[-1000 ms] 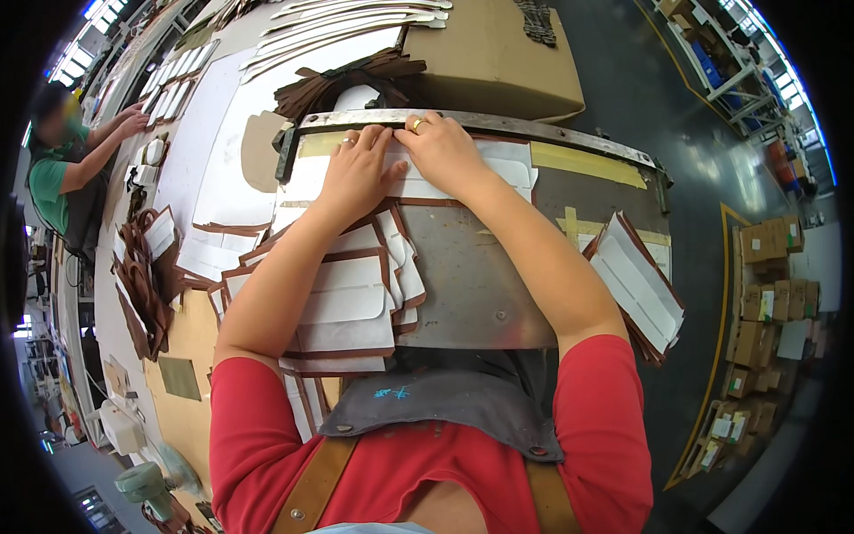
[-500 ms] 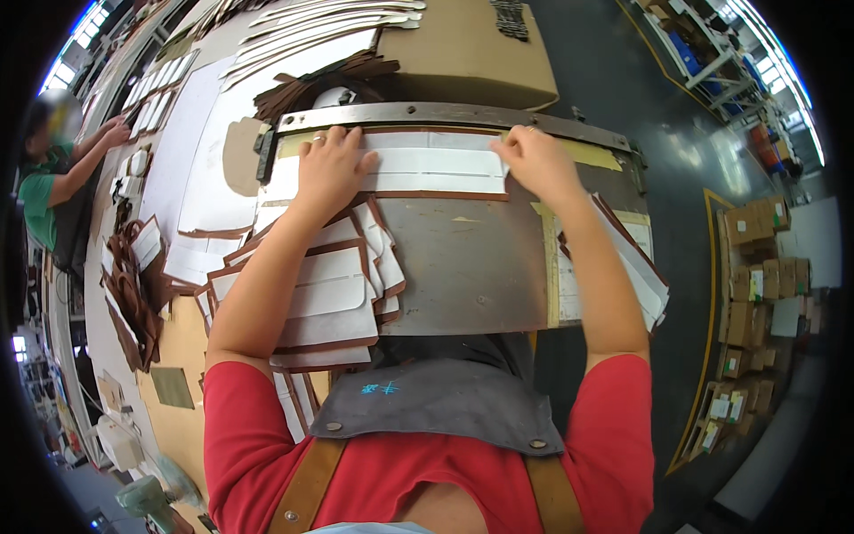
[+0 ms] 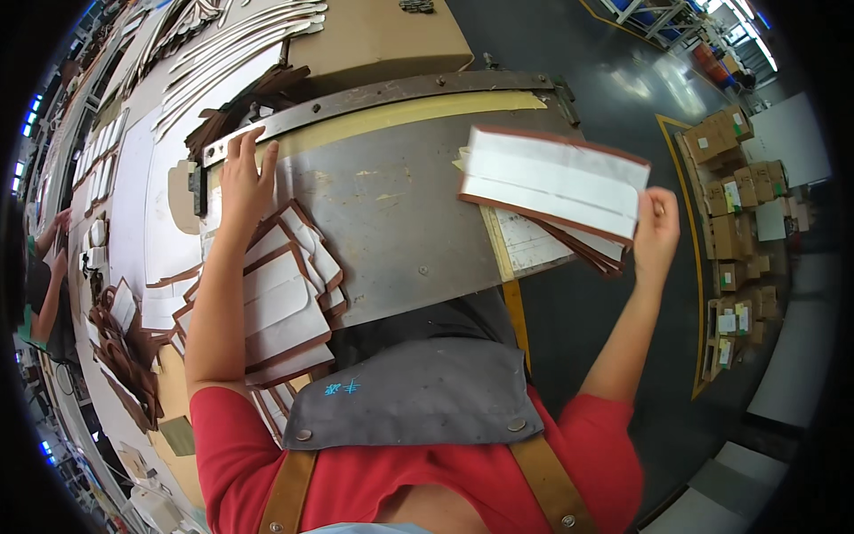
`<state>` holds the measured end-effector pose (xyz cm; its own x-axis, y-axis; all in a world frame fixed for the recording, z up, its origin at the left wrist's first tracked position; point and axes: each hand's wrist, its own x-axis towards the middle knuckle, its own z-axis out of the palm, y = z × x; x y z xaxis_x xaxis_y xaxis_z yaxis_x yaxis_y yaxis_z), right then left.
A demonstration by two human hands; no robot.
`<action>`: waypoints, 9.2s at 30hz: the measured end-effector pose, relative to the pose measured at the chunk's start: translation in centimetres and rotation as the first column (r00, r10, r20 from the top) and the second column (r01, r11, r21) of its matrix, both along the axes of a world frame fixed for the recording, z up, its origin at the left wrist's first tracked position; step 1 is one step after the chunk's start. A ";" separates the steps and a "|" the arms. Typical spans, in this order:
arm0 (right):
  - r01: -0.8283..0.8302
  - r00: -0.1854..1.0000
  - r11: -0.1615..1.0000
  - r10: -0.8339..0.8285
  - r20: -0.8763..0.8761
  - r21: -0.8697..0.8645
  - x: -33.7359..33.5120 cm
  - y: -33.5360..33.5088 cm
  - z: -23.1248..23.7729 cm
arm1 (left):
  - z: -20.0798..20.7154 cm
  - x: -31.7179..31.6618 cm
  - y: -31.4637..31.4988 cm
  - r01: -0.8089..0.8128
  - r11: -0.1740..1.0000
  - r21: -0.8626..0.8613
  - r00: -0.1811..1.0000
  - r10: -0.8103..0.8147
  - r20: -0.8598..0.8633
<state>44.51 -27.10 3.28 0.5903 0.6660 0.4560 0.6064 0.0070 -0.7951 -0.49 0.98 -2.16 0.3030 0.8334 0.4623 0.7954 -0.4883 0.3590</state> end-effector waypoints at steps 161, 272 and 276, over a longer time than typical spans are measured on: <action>-0.728 0.586 0.394 0.782 -0.212 -0.561 -21.7 26.2 -1.6 | -1.8 -0.6 1.2 0.234 0.945 -0.230 0.790 -0.047 0.612; -0.329 0.317 0.780 0.622 0.716 -0.532 -17.5 25.0 -3.3 | 1.1 -0.5 -1.7 -0.114 0.982 -0.149 0.901 0.039 -0.433; -0.249 0.699 0.717 0.598 0.391 -0.652 -16.3 23.6 -1.5 | 1.2 -0.2 -1.7 -0.105 0.983 -0.152 0.906 0.031 -0.421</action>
